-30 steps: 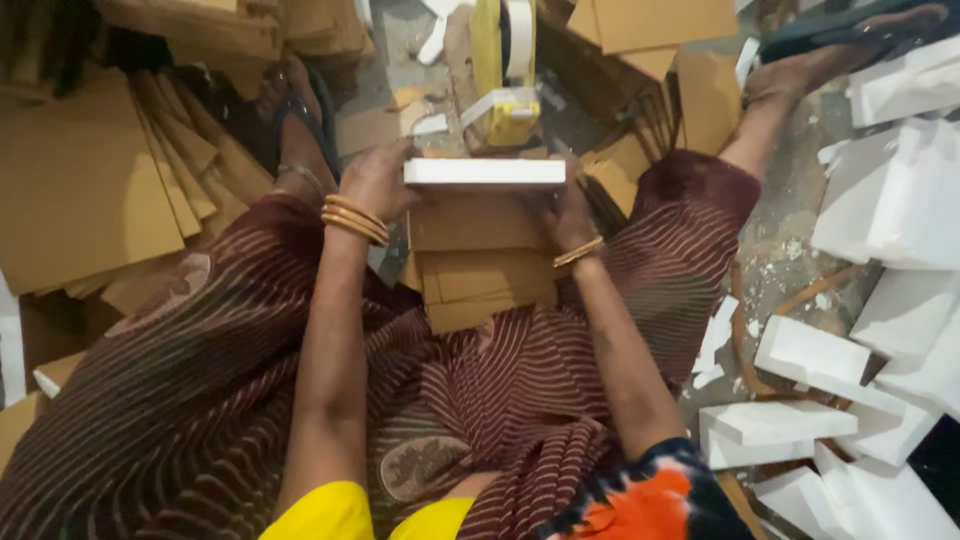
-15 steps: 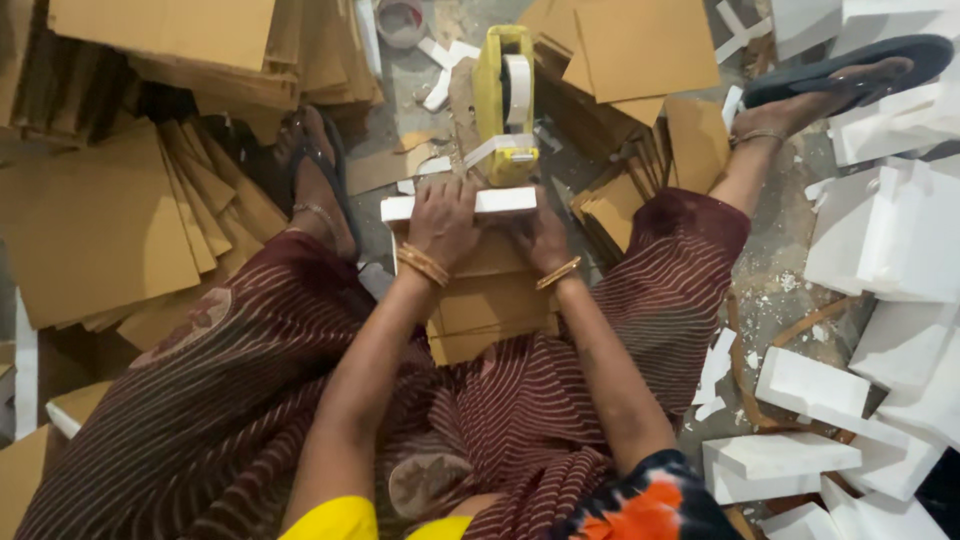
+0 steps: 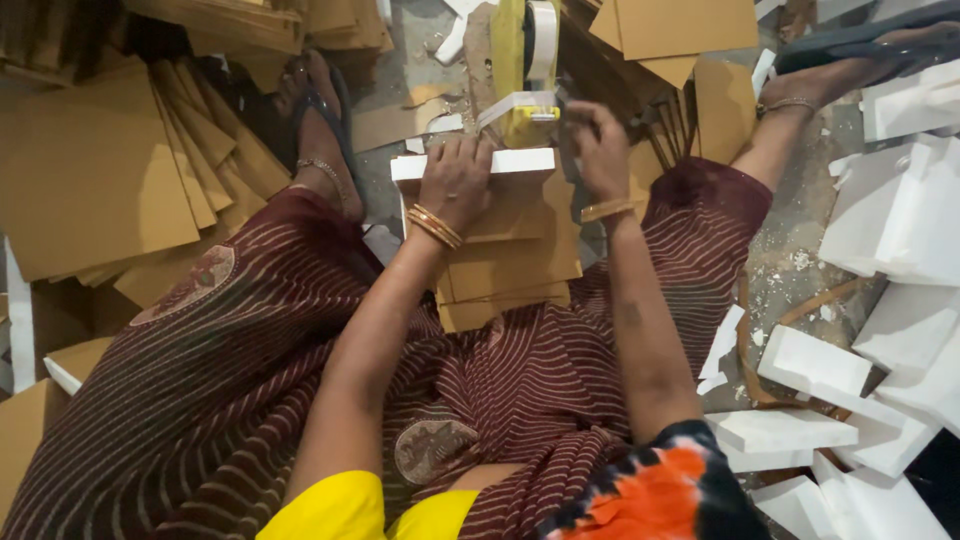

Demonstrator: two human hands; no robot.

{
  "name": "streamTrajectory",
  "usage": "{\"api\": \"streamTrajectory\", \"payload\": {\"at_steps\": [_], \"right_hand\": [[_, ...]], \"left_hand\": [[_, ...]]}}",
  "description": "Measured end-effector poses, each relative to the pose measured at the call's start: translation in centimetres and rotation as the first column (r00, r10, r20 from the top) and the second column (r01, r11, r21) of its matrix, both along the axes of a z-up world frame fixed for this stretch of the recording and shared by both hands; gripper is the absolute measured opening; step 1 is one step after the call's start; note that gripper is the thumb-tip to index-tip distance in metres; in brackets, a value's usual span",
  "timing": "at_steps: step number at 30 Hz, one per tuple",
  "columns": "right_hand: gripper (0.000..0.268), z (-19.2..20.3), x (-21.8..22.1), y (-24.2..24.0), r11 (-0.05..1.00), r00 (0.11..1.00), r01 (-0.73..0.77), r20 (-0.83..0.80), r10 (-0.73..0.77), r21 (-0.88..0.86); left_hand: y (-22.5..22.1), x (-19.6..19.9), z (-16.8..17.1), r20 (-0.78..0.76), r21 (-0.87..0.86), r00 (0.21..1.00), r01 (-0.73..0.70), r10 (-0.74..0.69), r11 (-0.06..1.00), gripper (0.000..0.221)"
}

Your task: The person sits on the floor and repeatedly assembles small white rectangular boxes by folding flaps and securing them with tape from a handheld dispenser. The person handles cardboard sheets and white box components, applying tape to edges and corners to form finished boxes.

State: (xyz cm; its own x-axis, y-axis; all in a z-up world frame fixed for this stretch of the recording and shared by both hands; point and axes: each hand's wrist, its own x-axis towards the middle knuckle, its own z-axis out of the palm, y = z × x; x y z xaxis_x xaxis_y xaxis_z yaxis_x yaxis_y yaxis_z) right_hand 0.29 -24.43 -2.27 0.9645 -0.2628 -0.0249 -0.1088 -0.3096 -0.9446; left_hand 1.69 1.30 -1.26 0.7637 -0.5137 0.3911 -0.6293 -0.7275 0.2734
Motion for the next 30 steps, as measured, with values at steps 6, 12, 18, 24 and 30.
{"api": "streamTrajectory", "payload": {"at_steps": [6, 12, 18, 24, 30], "right_hand": [[0.022, 2.6, 5.6, 1.1, 0.987, 0.979, -0.14, -0.136, 0.149, 0.079], [0.018, 4.7, -1.9, 1.9, 0.964, 0.987, -0.099, -0.101, 0.128, 0.248], [0.01, 1.7, -8.5, 5.2, 0.914, 0.984, -0.051, -0.134, 0.114, 0.404], [0.008, -3.7, -6.6, 3.8, 0.851, 0.963, 0.111, -0.268, 0.036, 0.513], [0.014, -9.2, -5.7, 1.6, 0.971, 0.995, 0.091, -0.016, -0.096, -0.223]], "left_hand": [[0.2, -0.4, 1.5, 0.048, -0.027, 0.999, 0.017, -0.016, 0.999, 0.064], [0.1, -0.1, 1.6, 0.035, 0.028, 0.999, 0.021, -0.022, 0.999, 0.059], [0.0, 0.6, 1.5, -0.026, -0.009, 0.999, 0.047, -0.047, 0.999, 0.055], [-0.3, 1.0, 1.7, 0.01, 0.027, 0.999, 0.045, -0.045, 0.999, 0.046], [0.0, 1.2, 1.4, -0.06, 0.005, 0.994, 0.095, -0.094, 0.995, 0.04]]}}
